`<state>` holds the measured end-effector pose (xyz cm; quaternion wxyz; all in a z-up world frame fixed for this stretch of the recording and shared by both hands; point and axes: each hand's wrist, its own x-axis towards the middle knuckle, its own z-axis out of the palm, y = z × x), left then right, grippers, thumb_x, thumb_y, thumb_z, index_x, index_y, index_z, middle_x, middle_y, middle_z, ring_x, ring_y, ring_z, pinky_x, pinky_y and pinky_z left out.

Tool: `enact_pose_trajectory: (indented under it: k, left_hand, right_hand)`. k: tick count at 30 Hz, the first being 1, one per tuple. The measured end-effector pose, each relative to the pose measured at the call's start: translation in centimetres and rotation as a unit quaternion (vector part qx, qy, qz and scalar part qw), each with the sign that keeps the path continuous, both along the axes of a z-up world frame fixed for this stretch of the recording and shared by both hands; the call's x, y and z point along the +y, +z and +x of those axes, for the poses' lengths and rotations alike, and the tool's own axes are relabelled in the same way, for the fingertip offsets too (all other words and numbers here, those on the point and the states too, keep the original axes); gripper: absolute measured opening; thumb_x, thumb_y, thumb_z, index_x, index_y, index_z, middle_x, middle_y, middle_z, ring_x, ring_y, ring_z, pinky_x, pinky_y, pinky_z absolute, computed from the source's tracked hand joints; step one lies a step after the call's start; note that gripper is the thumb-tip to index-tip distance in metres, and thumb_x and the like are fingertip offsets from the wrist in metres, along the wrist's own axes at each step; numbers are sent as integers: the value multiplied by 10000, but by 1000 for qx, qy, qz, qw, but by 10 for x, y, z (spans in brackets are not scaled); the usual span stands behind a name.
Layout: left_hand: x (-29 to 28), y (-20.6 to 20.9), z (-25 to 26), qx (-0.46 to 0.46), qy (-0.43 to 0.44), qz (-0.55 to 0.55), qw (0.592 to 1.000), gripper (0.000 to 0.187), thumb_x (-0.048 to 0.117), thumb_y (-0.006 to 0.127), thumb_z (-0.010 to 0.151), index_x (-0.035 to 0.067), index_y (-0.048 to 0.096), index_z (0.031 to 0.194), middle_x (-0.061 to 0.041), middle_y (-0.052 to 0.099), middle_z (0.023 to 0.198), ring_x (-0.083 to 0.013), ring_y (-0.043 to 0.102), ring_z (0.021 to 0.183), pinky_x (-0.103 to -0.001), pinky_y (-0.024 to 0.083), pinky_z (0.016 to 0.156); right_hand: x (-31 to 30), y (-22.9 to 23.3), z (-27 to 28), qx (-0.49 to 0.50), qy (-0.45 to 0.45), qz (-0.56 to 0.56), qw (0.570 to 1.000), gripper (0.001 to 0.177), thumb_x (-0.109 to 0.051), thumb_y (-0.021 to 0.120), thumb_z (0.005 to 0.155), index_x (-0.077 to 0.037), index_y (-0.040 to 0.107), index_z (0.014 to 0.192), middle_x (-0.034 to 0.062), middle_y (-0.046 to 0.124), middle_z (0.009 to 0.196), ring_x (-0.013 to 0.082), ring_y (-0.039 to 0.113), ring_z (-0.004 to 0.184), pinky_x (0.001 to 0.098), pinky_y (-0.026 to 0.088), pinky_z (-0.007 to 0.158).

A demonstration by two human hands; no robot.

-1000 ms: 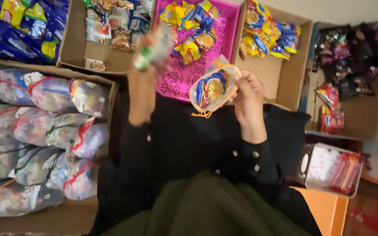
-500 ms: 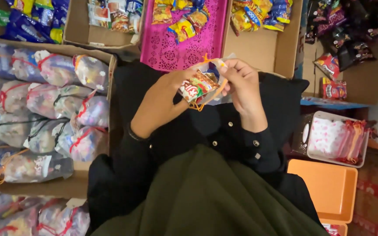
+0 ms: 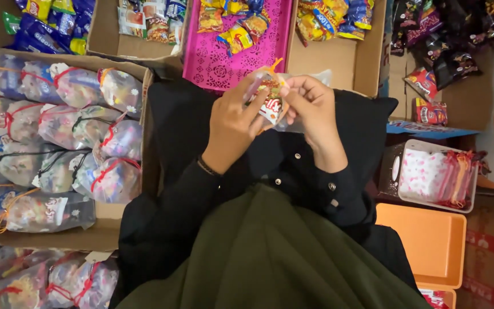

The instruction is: The person repeatedly packs small snack packets into clear plastic bags, ties each bag with a colored string, and places the finished bundles into a cardboard box. The process is repeated multiple times with different snack items.

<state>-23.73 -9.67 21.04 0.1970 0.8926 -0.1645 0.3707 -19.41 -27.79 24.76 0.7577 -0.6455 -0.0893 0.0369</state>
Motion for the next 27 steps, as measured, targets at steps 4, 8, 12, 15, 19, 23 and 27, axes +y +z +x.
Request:
enact_pose_trajectory:
  k: [4, 8, 12, 15, 19, 23, 27]
  left_hand:
    - [-4, -21, 0, -15, -37, -33, 999, 615, 520, 789, 885, 163, 658, 1369, -143, 587, 1308, -358, 606, 1134, -433, 503, 878]
    - [-3, -15, -16, -76, -72, -47, 993, 800, 713, 760, 807, 189, 641, 1399, -130, 594, 1337, -355, 576, 1205, -559, 427, 1053]
    - [3, -18, -12, -146, -76, -39, 986, 263, 366, 593, 1043, 205, 662, 1239, -89, 697, 1216, -312, 658, 1154, -618, 427, 1082]
    - [9, -15, -5, -173, -81, -61, 980, 215, 346, 595, 1045, 204, 741, 1115, -69, 711, 1127, -305, 680, 1078, -539, 503, 1011]
    - [9, 2, -1, -167, -93, -28, 981, 177, 324, 664, 1015, 204, 784, 963, 3, 715, 1073, -234, 683, 1047, -462, 541, 982]
    - [10, 4, 1, -147, -132, -14, 980, 93, 226, 711, 968, 147, 754, 993, 2, 732, 1093, -215, 685, 1077, -452, 522, 1008]
    - [8, 2, -1, -109, -142, -5, 984, 99, 166, 647, 974, 111, 728, 987, -18, 736, 960, -183, 710, 1024, -478, 480, 1079]
  right_hand:
    - [-7, -6, 4, 35, -16, 47, 998, 171, -69, 687, 976, 87, 642, 1028, 60, 492, 572, 117, 512, 389, 225, 445, 333]
    - [-16, -9, 6, 45, -14, 88, 995, 188, -109, 714, 971, 53, 635, 1024, 83, 544, 628, 100, 532, 446, 259, 505, 369]
    - [-13, -12, 6, 48, 8, 94, 994, 193, -89, 713, 967, 73, 621, 1019, 128, 575, 660, 100, 497, 441, 272, 498, 355]
    - [-7, -1, 2, 44, 9, 101, 994, 168, -53, 697, 968, 78, 607, 1020, 130, 575, 652, 100, 518, 443, 268, 511, 367]
    - [-13, -9, 14, 22, 1, 78, 997, 156, -38, 666, 981, 93, 598, 1031, 129, 584, 662, 105, 527, 443, 273, 516, 375]
    - [-18, -21, 24, -3, -29, 34, 999, 160, -36, 670, 984, 108, 606, 1009, 145, 585, 667, 124, 546, 448, 283, 514, 371]
    - [-24, -30, 23, -11, -53, 7, 999, 152, -31, 676, 986, 108, 617, 1001, 149, 577, 668, 145, 555, 442, 295, 510, 365]
